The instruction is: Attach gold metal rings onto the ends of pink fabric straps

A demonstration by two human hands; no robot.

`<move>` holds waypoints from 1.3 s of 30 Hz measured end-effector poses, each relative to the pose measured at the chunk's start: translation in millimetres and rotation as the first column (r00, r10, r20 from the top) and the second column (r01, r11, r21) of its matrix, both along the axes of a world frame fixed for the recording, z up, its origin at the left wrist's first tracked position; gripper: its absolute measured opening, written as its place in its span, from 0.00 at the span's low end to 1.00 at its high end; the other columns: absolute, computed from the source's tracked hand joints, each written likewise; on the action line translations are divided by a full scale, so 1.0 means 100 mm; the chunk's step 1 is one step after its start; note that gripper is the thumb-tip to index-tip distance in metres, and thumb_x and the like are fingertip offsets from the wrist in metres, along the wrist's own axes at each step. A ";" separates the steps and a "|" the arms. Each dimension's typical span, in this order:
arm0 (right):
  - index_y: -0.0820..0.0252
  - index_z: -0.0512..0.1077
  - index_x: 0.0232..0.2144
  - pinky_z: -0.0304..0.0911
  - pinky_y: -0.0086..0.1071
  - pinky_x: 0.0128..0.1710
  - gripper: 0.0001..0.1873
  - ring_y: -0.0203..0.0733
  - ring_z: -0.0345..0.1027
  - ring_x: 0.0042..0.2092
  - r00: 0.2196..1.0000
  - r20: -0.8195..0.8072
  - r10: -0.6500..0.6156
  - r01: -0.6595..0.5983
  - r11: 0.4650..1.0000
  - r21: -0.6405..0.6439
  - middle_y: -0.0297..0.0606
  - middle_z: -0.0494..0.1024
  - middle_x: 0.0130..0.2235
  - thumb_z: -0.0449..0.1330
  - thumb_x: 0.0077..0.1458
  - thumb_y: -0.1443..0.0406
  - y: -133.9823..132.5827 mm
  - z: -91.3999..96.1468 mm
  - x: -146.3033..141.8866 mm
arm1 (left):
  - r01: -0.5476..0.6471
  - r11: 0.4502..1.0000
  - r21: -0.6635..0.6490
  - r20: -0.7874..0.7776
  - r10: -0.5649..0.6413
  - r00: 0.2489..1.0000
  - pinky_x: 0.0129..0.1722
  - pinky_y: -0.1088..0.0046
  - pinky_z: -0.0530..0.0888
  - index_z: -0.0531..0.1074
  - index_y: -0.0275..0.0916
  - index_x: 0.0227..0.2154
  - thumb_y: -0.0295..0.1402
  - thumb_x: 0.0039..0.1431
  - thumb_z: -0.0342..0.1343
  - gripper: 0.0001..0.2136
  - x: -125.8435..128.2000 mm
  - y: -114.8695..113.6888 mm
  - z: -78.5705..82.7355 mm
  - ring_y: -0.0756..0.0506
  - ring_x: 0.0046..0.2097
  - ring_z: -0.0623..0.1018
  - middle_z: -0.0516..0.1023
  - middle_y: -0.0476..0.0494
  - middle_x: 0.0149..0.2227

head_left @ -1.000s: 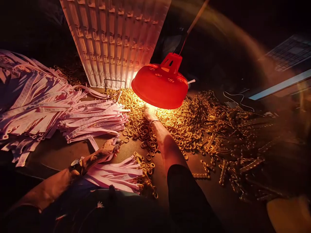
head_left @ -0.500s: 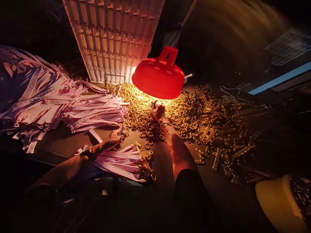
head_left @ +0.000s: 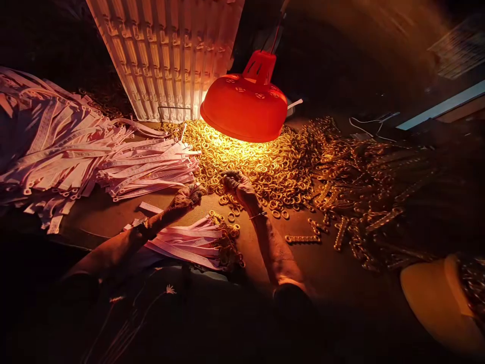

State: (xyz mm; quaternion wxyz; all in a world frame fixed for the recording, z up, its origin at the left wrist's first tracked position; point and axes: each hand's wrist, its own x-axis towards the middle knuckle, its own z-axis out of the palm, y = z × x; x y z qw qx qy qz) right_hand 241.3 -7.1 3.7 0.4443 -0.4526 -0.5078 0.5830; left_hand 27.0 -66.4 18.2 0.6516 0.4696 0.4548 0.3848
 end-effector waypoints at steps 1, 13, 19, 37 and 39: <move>0.57 0.72 0.41 0.64 0.30 0.27 0.22 0.32 0.63 0.26 0.997 -0.072 0.022 -0.025 0.998 -0.052 0.32 0.73 0.30 0.67 0.53 0.48 -0.08 -0.04 -0.04 | 0.002 1.000 -0.007 0.037 -0.001 0.999 0.22 0.77 0.52 0.65 0.39 0.28 0.47 0.51 0.66 0.19 0.02 0.01 0.02 0.55 0.24 0.58 0.65 0.51 0.23; 0.58 0.73 0.40 0.56 0.24 0.21 0.28 0.29 0.59 0.25 0.932 -0.318 0.174 -0.274 0.912 -0.305 0.33 0.77 0.33 0.74 0.39 0.51 -0.48 -0.30 -0.30 | 0.097 0.994 0.054 0.140 -0.104 0.985 0.25 0.77 0.61 0.74 0.35 0.37 0.47 0.43 0.70 0.23 0.20 -0.01 0.00 0.53 0.27 0.65 0.75 0.47 0.27; 0.58 0.72 0.36 0.60 0.26 0.22 0.27 0.30 0.60 0.24 0.962 -0.253 0.104 -0.187 0.925 -0.331 0.32 0.77 0.29 0.73 0.40 0.48 -0.55 -0.36 -0.39 | -0.012 0.987 0.161 0.047 0.004 0.999 0.30 0.76 0.66 0.73 0.36 0.32 0.47 0.50 0.65 0.18 0.20 -0.09 -0.05 0.52 0.29 0.67 0.72 0.48 0.25; 0.55 0.62 0.27 0.59 0.30 0.32 0.16 0.36 0.60 0.30 0.859 0.483 -0.170 0.039 0.963 0.268 0.34 0.68 0.27 0.52 0.63 0.54 -0.70 -0.22 -0.46 | 0.040 0.999 -0.028 -0.207 -0.045 0.977 0.18 0.73 0.55 0.71 0.39 0.30 0.41 0.54 0.64 0.12 0.12 0.02 -0.35 0.53 0.19 0.62 0.69 0.49 0.19; 0.56 0.63 0.27 0.60 0.30 0.34 0.11 0.37 0.61 0.31 0.821 0.538 -0.189 0.030 0.956 0.291 0.35 0.70 0.28 0.53 0.61 0.60 -0.67 -0.27 -0.46 | 0.056 0.998 -0.019 -0.157 -0.058 0.986 0.18 0.73 0.54 0.69 0.39 0.26 0.43 0.50 0.67 0.15 0.13 0.08 -0.32 0.53 0.20 0.59 0.65 0.51 0.17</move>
